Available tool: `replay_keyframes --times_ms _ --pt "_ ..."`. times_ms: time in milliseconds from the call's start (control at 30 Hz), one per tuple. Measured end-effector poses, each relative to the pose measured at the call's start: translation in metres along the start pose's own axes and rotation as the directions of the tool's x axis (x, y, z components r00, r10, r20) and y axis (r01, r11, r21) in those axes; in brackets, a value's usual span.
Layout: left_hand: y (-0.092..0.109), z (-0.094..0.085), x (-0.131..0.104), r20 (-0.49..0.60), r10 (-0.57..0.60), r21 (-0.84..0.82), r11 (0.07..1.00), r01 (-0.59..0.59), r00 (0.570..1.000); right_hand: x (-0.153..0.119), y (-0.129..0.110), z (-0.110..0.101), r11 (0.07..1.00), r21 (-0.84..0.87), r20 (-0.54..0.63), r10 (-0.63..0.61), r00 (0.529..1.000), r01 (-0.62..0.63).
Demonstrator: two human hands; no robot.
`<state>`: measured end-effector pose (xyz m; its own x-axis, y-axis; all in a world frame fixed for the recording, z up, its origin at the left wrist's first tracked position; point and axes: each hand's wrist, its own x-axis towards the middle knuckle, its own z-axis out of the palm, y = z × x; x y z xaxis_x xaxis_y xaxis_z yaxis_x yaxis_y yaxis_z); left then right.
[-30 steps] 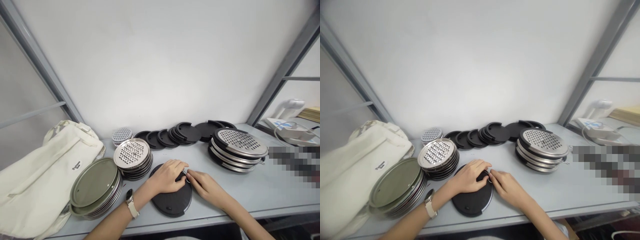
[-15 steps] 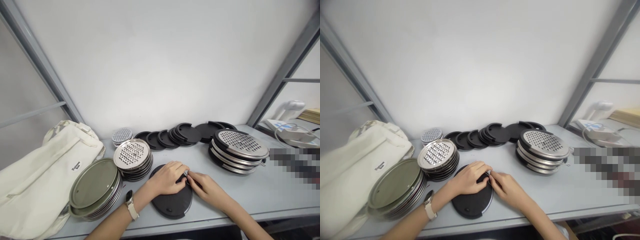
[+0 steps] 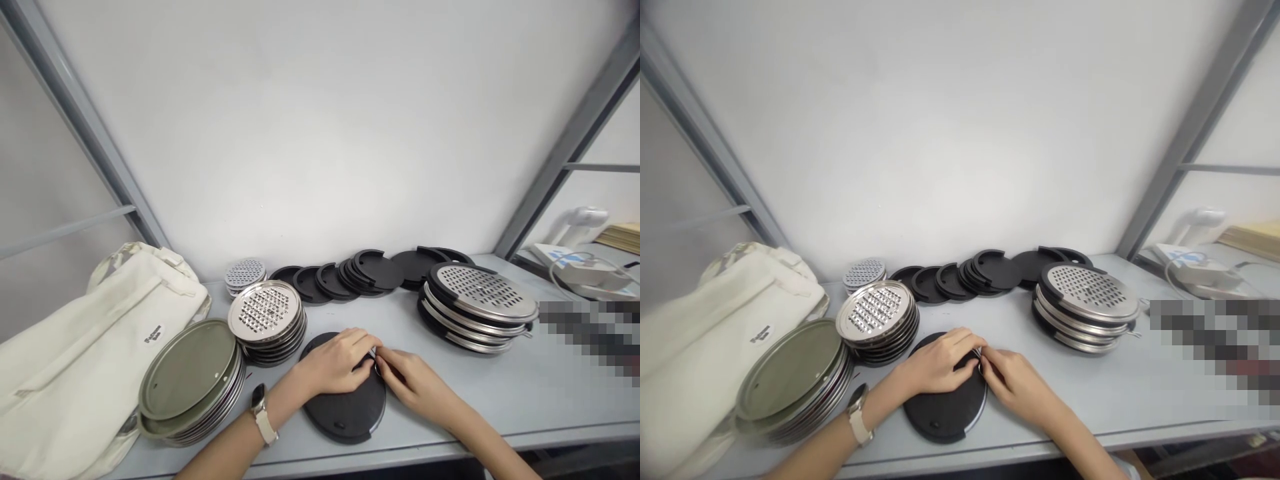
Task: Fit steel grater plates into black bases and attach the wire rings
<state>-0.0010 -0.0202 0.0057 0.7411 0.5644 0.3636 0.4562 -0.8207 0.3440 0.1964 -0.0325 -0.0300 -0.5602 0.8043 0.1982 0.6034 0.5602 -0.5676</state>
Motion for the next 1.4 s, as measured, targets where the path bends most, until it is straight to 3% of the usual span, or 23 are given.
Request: replay_keyframes --times_ms 1067,1400 --pt "0.0013 -0.0031 -0.0002 0.036 0.018 0.027 0.999 -0.019 0.999 0.0011 0.0028 0.0025 0.998 0.063 -0.009 0.014 1.000 -0.014" --pt "-0.0029 -0.0019 0.0018 -0.036 -0.077 0.040 0.996 0.079 0.996 0.0056 0.0004 0.0022 0.998 0.014 -0.080 0.057 0.995 -0.056"
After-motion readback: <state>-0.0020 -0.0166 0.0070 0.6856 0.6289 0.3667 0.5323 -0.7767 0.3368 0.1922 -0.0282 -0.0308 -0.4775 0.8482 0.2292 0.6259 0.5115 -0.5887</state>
